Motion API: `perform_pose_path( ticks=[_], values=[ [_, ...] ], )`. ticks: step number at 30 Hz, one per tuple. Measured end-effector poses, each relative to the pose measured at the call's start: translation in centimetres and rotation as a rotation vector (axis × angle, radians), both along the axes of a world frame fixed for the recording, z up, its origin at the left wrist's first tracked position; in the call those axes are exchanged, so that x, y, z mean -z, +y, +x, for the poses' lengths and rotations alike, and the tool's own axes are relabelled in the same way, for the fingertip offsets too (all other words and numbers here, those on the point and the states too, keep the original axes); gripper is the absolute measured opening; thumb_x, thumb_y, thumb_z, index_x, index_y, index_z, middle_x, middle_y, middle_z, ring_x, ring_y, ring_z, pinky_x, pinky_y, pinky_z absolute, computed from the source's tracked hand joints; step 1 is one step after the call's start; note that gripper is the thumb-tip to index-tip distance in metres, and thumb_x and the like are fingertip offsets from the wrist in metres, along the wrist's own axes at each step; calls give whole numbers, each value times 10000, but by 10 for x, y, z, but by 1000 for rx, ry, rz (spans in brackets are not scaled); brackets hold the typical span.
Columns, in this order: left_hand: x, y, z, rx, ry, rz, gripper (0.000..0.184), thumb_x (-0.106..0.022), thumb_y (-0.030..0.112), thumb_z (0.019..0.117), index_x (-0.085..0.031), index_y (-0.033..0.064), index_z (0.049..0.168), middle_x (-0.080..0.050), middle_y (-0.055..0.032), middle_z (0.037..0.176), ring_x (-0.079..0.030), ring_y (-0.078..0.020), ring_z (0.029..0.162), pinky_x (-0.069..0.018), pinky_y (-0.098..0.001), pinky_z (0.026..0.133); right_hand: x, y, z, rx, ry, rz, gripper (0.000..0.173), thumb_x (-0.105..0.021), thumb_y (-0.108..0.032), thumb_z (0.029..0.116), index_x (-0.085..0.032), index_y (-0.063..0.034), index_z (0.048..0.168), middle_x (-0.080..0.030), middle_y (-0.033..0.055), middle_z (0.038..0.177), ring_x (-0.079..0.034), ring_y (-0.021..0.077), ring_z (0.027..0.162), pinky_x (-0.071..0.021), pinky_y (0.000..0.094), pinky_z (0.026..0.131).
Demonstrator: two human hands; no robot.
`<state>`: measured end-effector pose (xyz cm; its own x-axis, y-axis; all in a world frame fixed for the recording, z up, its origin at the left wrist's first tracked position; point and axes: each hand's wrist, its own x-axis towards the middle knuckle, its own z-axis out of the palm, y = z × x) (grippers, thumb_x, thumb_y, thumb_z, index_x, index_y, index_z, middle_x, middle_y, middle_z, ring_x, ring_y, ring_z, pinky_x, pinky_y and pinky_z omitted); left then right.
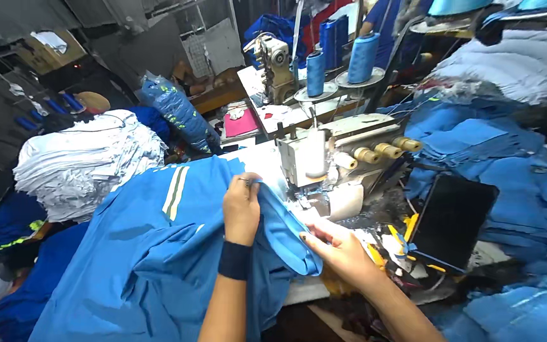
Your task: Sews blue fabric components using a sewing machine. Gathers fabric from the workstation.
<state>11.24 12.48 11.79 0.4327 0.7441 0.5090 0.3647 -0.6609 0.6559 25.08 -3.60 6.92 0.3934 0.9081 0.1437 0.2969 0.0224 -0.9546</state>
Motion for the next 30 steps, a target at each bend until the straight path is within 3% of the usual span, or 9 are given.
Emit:
perform_pose_path(
  ticks=[3, 5, 8, 12, 15, 19, 26, 29, 30],
  values=[
    [15, -12, 28, -52, 201, -175, 272, -709, 130, 936, -689, 44, 1194, -713, -176, 1081, -653, -395, 1042, -466, -646, 939, 19, -26, 12, -11, 56, -52, 218, -597, -181, 972, -717, -45, 1093, -668, -28, 815, -594, 10, 705, -518, 207, 682],
    [14, -24, 37, -103, 275, -194, 355, -777, 148, 876, -670, 61, 1203, -722, -129, 1015, -664, -357, 995, -457, -630, 952, 24, -43, 9, -16, 178, -84, 176, -612, -150, 966, -705, -43, 1070, -674, -52, 804, -607, -11, 702, -523, 190, 678],
    [14, -31, 43, -112, 289, -203, 392, -801, 107, 827, -638, 67, 1181, -689, -105, 895, -651, -321, 867, -466, -599, 879, 27, -54, 4, 11, 292, -36, 130, -617, -120, 955, -700, -57, 1032, -682, -81, 785, -618, -35, 695, -528, 164, 666],
    [9, -15, 56, -123, 235, -283, 465, -798, 132, 862, -591, 53, 1270, -727, -144, 991, -682, -350, 960, -501, -610, 856, 22, -36, 9, 67, 311, 37, 149, -607, -100, 949, -704, -45, 1048, -670, -78, 787, -603, -33, 683, -520, 152, 656],
    [4, -3, 71, -138, 238, -336, 473, -796, 91, 844, -584, 30, 1262, -732, -146, 1041, -675, -340, 1027, -471, -613, 918, 23, -25, 13, 107, 288, 69, 168, -598, -100, 929, -709, -54, 1047, -653, -94, 752, -579, -44, 648, -501, 140, 626],
    [7, 5, 71, -96, 213, -302, 400, -800, 89, 843, -597, 23, 1181, -696, -151, 990, -661, -316, 964, -491, -576, 866, 27, -23, 10, 103, 265, 107, 170, -596, -95, 939, -711, -46, 1055, -669, -80, 773, -593, -43, 663, -508, 137, 627],
    [9, 8, 70, -80, 193, -285, 373, -791, 114, 857, -606, 29, 1170, -700, -153, 981, -661, -329, 944, -492, -583, 832, 26, -13, 12, 133, 227, 109, 138, -596, -94, 945, -720, -53, 990, -650, -93, 755, -564, -63, 649, -484, 119, 619],
    [16, 7, 55, -80, 85, -151, 364, -800, 132, 854, -654, 12, 1165, -677, -186, 1147, -628, -375, 1088, -483, -607, 929, 23, -4, 14, 144, 194, 108, 134, -597, -98, 947, -725, -60, 939, -645, -91, 759, -555, -72, 656, -479, 116, 626],
    [17, 4, 45, -53, 3, -84, 332, -801, 118, 846, -669, 3, 1129, -668, -187, 1165, -619, -359, 1124, -488, -574, 954, 22, -2, 14, 150, 197, 110, 130, -601, -102, 945, -724, -64, 928, -646, -90, 753, -557, -71, 644, -480, 117, 610]
  ],
)
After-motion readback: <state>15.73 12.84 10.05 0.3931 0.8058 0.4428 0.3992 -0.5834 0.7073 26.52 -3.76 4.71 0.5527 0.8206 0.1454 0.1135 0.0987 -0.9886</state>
